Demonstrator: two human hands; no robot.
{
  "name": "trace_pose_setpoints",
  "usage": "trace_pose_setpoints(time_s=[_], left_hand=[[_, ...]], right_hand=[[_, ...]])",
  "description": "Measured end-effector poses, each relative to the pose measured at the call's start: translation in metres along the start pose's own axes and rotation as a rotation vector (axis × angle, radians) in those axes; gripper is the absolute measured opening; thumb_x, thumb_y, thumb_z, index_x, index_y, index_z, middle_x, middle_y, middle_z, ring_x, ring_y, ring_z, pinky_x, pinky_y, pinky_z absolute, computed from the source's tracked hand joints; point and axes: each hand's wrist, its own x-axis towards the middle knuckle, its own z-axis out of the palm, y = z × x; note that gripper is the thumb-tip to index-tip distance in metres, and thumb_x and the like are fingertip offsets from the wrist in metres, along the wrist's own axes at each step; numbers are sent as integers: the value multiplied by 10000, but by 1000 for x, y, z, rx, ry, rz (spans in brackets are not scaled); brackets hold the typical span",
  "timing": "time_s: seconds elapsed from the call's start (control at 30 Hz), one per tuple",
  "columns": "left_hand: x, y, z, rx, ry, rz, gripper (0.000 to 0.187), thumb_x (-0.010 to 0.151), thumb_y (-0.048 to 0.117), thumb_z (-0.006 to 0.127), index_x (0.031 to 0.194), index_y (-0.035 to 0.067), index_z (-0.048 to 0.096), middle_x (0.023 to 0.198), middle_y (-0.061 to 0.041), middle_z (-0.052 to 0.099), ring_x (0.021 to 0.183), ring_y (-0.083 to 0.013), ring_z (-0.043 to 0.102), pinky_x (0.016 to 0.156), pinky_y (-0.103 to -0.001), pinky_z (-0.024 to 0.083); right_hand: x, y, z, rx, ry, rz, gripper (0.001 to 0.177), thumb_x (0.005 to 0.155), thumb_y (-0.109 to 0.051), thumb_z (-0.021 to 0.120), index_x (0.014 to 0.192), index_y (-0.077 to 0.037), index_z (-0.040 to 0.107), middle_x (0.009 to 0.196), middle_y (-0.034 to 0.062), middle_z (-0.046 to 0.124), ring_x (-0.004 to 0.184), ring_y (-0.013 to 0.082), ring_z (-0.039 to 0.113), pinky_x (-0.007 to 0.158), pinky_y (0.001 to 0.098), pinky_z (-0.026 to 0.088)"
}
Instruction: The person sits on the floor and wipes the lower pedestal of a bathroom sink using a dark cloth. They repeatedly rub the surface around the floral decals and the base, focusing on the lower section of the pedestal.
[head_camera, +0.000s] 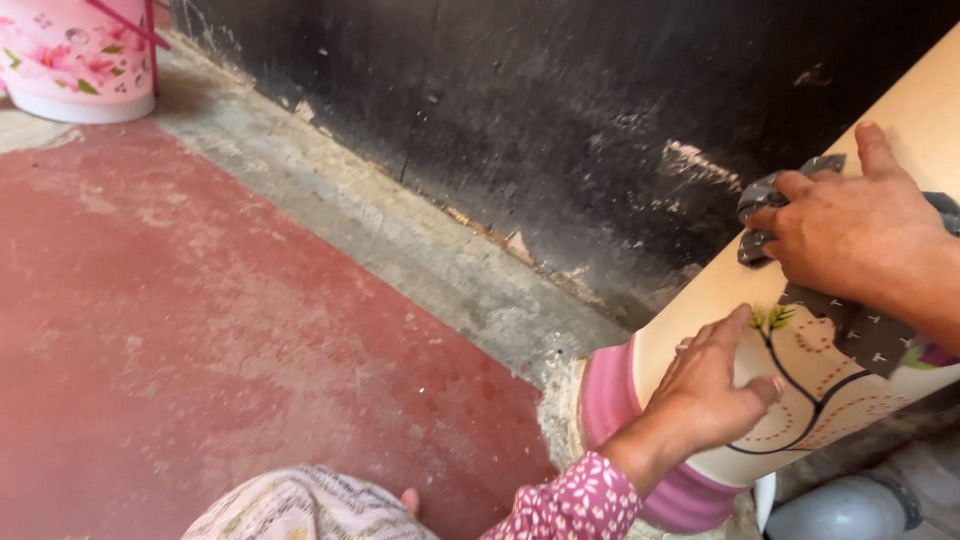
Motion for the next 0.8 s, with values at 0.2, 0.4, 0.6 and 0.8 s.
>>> trace_pose_setpoints(time_s=[0.2,0.4,0.6,0.8], left_hand=[[-4,2,1,36,-19,96,892,857,299,673,1605,-25,313,1652,-244,351,1547,-369,287,1242,-425,221],[-7,0,8,62,-18,108,883,847,312,702,1597,-9,365,1653,-253,343,1558,-372,274,1249,-426,215],[-8,-1,5,65,-33,53,868,832,307,712,1586,20,392,1667,-233,325,1558,-366,257,1236,-425,210],[-12,-2,3,82,-34,98,826,850,298,719,1577,18,444,1682,-248,320,1564,-392,280,1263,-448,201]], right_hand=[[-4,-5,41,-3,191,-25,545,982,-485,487,1513,-359,476,1324,-61,602,1270,115,591,1261,545,219],[16,15,117,329,739,-60,579,780,-429,588,1337,-293,665,1263,72,643,1156,206,632,1143,599,357],[43,57,124,298,895,188,465,814,-274,628,1252,-208,769,1283,146,651,1203,238,643,1061,348,529],[38,43,32,105,134,293,456,946,-404,535,1366,-271,650,1347,70,599,1374,225,514,1283,553,219]])
